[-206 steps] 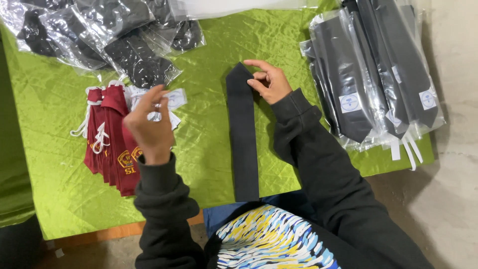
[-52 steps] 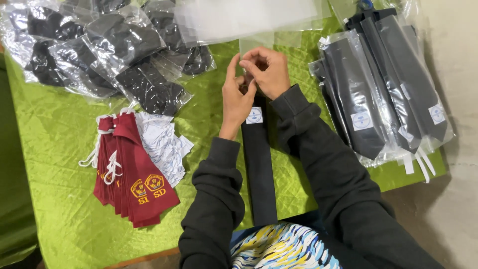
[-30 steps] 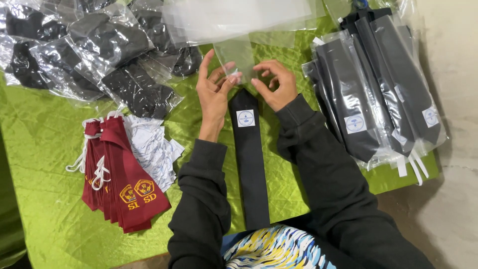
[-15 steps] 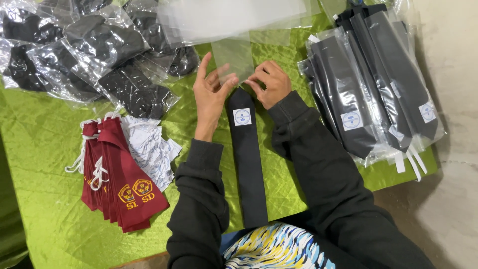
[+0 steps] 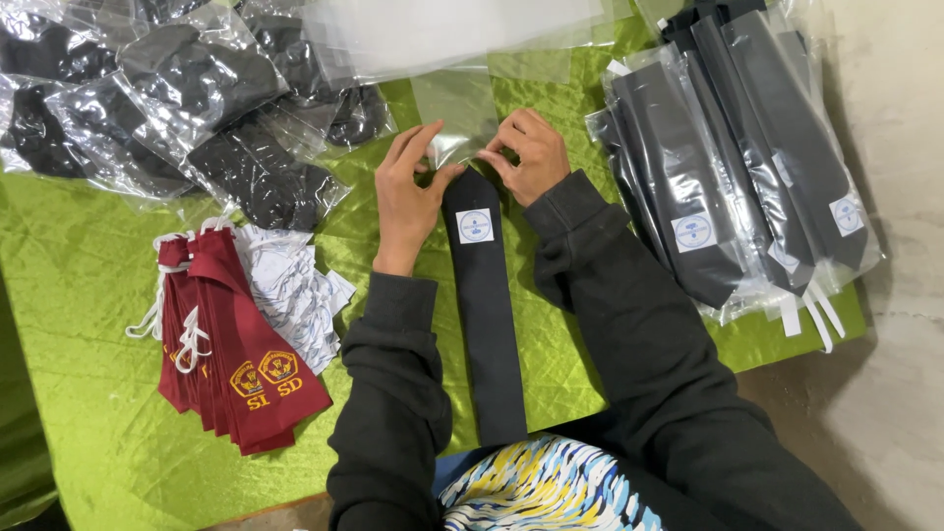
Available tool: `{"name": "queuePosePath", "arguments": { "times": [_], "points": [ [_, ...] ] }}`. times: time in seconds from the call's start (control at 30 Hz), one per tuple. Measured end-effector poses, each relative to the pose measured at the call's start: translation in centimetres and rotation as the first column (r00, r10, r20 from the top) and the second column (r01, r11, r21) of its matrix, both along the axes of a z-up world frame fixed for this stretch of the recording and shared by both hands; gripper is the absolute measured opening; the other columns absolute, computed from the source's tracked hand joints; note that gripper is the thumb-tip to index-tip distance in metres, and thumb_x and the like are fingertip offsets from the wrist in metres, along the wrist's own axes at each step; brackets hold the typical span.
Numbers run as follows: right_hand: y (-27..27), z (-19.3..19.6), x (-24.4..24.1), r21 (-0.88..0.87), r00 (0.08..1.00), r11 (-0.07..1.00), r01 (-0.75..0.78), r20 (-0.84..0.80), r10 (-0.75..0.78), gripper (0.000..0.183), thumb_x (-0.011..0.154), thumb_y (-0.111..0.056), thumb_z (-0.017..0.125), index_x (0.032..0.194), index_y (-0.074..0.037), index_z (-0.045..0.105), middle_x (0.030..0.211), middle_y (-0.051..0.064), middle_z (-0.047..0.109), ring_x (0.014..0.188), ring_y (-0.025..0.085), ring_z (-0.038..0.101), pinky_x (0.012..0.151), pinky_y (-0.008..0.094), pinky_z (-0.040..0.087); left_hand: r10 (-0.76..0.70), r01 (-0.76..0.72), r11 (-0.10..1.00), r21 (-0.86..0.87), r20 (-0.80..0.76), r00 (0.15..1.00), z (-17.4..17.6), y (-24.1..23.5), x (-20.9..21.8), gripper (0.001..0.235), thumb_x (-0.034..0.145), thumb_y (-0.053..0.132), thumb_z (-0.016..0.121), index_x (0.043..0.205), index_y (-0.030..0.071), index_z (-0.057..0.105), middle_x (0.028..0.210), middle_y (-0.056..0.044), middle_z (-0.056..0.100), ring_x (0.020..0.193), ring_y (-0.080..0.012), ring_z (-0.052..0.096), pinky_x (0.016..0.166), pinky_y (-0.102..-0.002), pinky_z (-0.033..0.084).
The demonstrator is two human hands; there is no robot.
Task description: Applying a label to a black belt and inserting it into a clear plastic sleeve for packaging.
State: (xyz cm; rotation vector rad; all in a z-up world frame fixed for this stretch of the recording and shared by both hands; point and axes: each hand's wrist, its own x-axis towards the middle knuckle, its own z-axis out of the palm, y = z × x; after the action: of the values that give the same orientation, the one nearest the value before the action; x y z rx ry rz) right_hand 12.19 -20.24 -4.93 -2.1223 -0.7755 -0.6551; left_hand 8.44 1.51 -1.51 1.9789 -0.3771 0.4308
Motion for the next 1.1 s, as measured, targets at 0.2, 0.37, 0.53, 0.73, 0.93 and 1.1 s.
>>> {"name": "queuePosePath", "arguments": {
  "times": [0.2,0.37,0.53,0.73,0.93,1.1],
  "points": [
    [0.1,0.4,-0.2,-0.044,1.000,0.999,0.026,-0.004,-0.026,0.026,0.094,-0.009,0.087,0.083,-0.008,0.063,0.082,0.006,0.051,0.081,0.030,0.061,0.066,0.044,0.056,0.093,-0.111,0.983,0.147,0.121,0.988,-1.1,0.0,0.4,0.021,0.098,0.000,0.076,0.117,0.007,0.073,0.107,-0.007,0.067,0.083,-0.0264,0.072,0.065,-0.034,0.062],
    [-0.1,0.5,-0.6,-0.080,0.996,0.996,0.046,-0.075,-0.052,0.017,0.098,-0.012,0.083,0.094,-0.009,0.067,0.086,0.004,0.051,0.078,0.030,0.059,0.067,0.044,0.055,0.082,-0.105,0.978,0.182,0.127,0.989,-2.1,-0.5,0.6,0.014,0.096,-0.005,0.073,0.107,0.003,0.072,0.091,-0.008,0.064,0.080,-0.0277,0.072,0.061,-0.032,0.062],
    [-0.6,2.4,-3.1,-0.108,0.983,0.990,0.088,-0.151,-0.104,0.029,0.097,-0.027,0.081,0.113,-0.007,0.068,0.098,0.008,0.056,0.086,0.028,0.061,0.073,0.046,0.054,0.084,-0.107,0.976,0.191,0.124,0.989,-1.0,-0.7,0.3,0.016,0.093,-0.008,0.073,0.106,0.000,0.070,0.086,-0.011,0.063,0.076,-0.0304,0.070,0.059,-0.035,0.061],
    [0.0,2.2,-8.8,-0.243,0.885,0.940,0.239,-0.345,-0.314,0.041,0.104,-0.046,0.071,0.104,-0.004,0.071,0.093,0.007,0.052,0.097,0.032,0.057,0.085,0.046,0.050,0.084,-0.098,0.982,0.162,0.089,0.992,-1.1,-0.4,0.2,0.021,0.090,-0.008,0.075,0.109,0.002,0.070,0.083,-0.011,0.064,0.074,-0.0287,0.070,0.060,-0.036,0.059],
    [2.1,0.8,-8.6,-0.398,0.806,0.869,0.296,-0.384,-0.450,0.035,0.098,-0.045,0.074,0.106,-0.011,0.071,0.098,0.003,0.047,0.108,0.029,0.049,0.083,0.046,0.051,0.090,-0.097,0.987,0.126,0.061,0.994,-0.4,0.0,-0.2,0.028,0.088,-0.008,0.077,0.114,0.000,0.068,0.084,-0.015,0.066,0.072,-0.0327,0.070,0.059,-0.040,0.058],
    [2.2,-1.1,-8.2,-0.378,0.799,0.880,0.289,-0.412,-0.439,0.032,0.098,-0.044,0.075,0.099,-0.013,0.069,0.099,0.001,0.048,0.113,0.029,0.047,0.088,0.050,0.051,0.101,-0.102,0.987,0.125,0.015,0.995,-0.7,0.0,-0.1,0.029,0.090,-0.007,0.077,0.117,0.000,0.069,0.085,-0.013,0.069,0.071,-0.0287,0.070,0.061,-0.035,0.059]
  ]
}}
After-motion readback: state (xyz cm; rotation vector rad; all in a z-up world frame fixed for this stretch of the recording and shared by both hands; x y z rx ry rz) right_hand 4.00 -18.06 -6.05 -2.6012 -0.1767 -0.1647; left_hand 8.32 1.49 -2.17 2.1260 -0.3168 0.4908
